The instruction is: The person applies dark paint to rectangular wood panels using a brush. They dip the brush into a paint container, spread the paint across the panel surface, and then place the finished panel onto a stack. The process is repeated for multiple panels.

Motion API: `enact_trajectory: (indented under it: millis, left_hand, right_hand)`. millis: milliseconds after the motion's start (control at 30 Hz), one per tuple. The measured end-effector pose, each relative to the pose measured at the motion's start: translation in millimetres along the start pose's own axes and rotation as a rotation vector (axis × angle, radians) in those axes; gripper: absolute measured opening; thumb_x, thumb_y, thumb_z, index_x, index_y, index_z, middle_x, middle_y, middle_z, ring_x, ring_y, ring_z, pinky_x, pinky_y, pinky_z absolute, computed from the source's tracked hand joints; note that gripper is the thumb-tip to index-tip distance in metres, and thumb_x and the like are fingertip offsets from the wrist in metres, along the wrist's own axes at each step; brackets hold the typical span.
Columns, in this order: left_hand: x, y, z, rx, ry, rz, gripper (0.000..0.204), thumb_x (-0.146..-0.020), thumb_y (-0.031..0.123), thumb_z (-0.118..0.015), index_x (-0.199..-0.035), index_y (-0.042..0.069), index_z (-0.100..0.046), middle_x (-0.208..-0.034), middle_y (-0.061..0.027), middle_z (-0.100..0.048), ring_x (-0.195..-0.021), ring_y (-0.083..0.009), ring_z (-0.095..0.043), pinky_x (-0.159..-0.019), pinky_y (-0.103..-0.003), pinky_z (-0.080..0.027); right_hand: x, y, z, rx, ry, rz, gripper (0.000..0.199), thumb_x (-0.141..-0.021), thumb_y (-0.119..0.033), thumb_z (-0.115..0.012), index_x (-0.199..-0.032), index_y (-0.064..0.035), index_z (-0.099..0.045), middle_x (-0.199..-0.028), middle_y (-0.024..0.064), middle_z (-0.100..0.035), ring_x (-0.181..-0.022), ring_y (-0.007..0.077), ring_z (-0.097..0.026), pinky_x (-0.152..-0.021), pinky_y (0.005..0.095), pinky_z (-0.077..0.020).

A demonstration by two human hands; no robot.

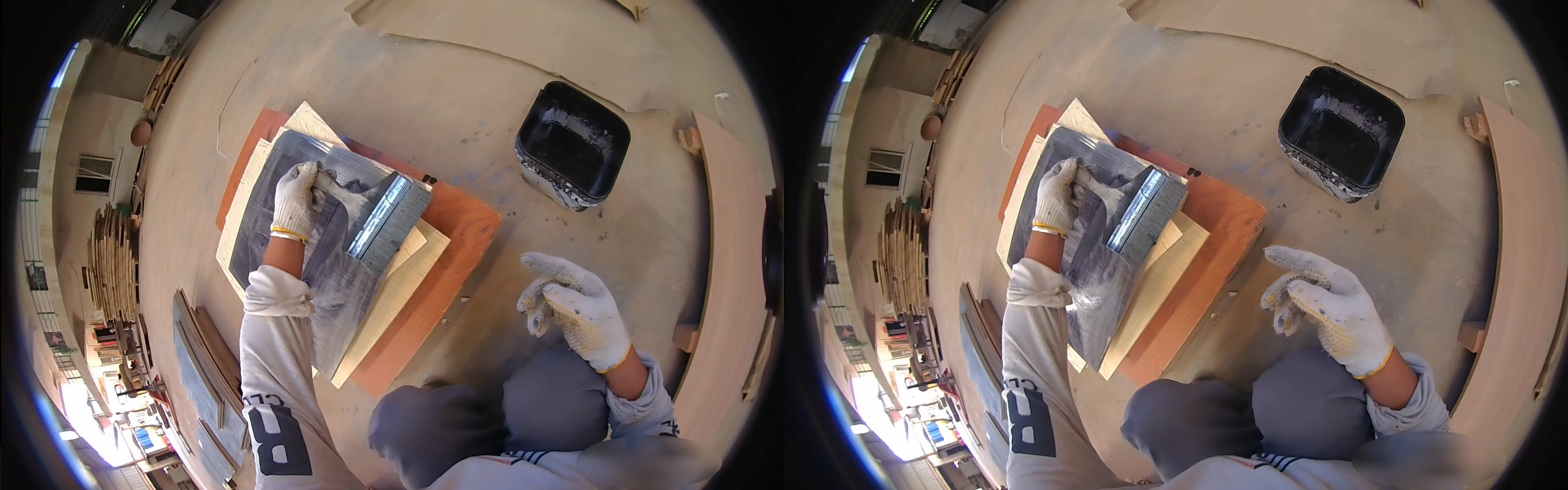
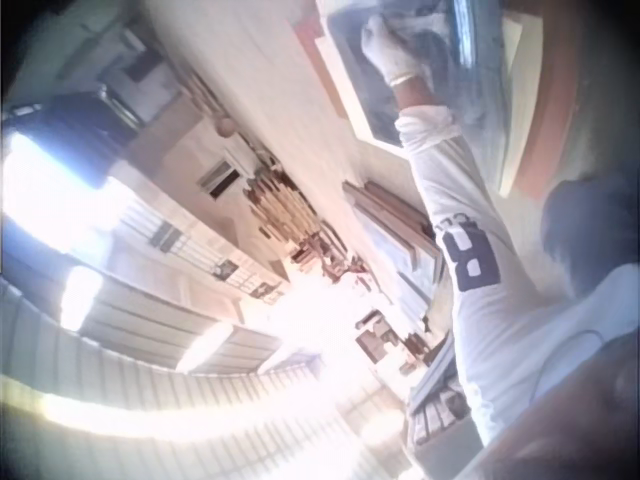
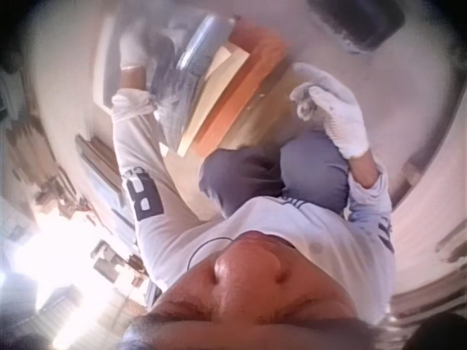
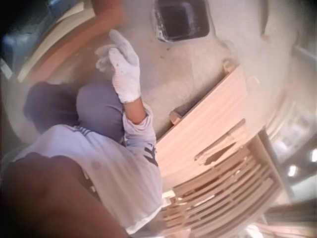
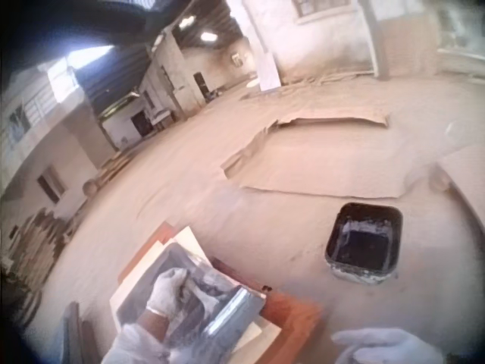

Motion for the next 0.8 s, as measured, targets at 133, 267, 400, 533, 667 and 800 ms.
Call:
enact_trajectory:
  millis: [133, 267, 400, 533, 667, 800]
  left_hand:
    - [-11, -3, 3, 0.037, -0.018, 0.044, 0.017, -0.108, 0.022, -0.067, -0.102, 0.006, -0.067, -0.081, -0.0059, -0.07, -0.051, -0.0122, -0.052, -0.044, -0.028, -0.04]
    - [13, -18, 35, -0.003, 0.02, 0.106, 0.018, -0.109, 0.023, -0.065, -0.106, 0.005, -0.067, -0.086, -0.008, -0.074, -0.051, -0.0121, -0.053, -0.042, -0.024, -0.04]
    - [17, -26, 44, 0.027, 0.057, 0.101, 0.018, -0.109, 0.023, -0.065, -0.108, 0.005, -0.067, -0.083, -0.0083, -0.073, -0.049, -0.0125, -0.053, -0.041, -0.026, -0.039]
    - [-9, -9, -7, 0.01, -0.028, 0.045, 0.018, -0.109, 0.023, -0.064, -0.106, 0.006, -0.067, -0.079, -0.0056, -0.068, -0.05, -0.0124, -0.052, -0.043, -0.027, -0.037]
    - [-26, -7, -13, 0.02, -0.007, 0.01, 0.018, -0.11, 0.022, -0.062, -0.103, 0.007, -0.067, -0.08, -0.0049, -0.067, -0.054, -0.0125, -0.051, -0.045, -0.028, -0.037]
    - [-13, -27, 37, 0.201, 0.185, 0.105, 0.019, -0.109, 0.024, -0.063, -0.101, 0.007, -0.062, -0.081, -0.0077, -0.063, -0.051, -0.0156, -0.05, -0.042, -0.029, -0.036]
  right_hand:
    - [-1, 3, -1, 0.009, -0.017, -0.038, 0.057, -0.105, -0.018, -0.065, -0.156, 0.0034, -0.053, -0.109, 0.0172, -0.076, -0.082, 0.019, -0.073, -0.074, 0.0294, -0.0594]
    - [-3, 4, 6, 0.001, -0.016, -0.042, 0.056, -0.105, -0.018, -0.063, -0.156, 0.0034, -0.053, -0.108, 0.0166, -0.076, -0.081, 0.0186, -0.072, -0.074, 0.0299, -0.0589]
    - [-12, 10, 3, 0.0, -0.049, -0.05, 0.056, -0.105, -0.018, -0.063, -0.156, 0.0035, -0.053, -0.107, 0.0163, -0.076, -0.081, 0.019, -0.072, -0.074, 0.0301, -0.0586]
    - [-11, 10, -4, 0.048, -0.063, -0.067, 0.056, -0.105, -0.018, -0.063, -0.156, 0.0043, -0.053, -0.106, 0.0169, -0.076, -0.082, 0.0199, -0.072, -0.074, 0.0305, -0.0586]
    - [-8, 8, -2, 0.018, -0.035, -0.05, 0.058, -0.104, -0.018, -0.065, -0.155, 0.0054, -0.052, -0.107, 0.0179, -0.076, -0.082, 0.0209, -0.073, -0.074, 0.0302, -0.059]
    - [-6, 3, 8, 0.007, 0.001, -0.019, 0.06, -0.103, -0.019, -0.066, -0.156, 0.006, -0.051, -0.108, 0.0188, -0.076, -0.082, 0.0214, -0.074, -0.074, 0.0301, -0.0593]
Point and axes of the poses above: each hand's wrist, its own x-axis away from the middle knuckle, its own z-axis out of the back of the hand, y = z × x, the point moved 8 cm from there along -x, towards the middle knuckle
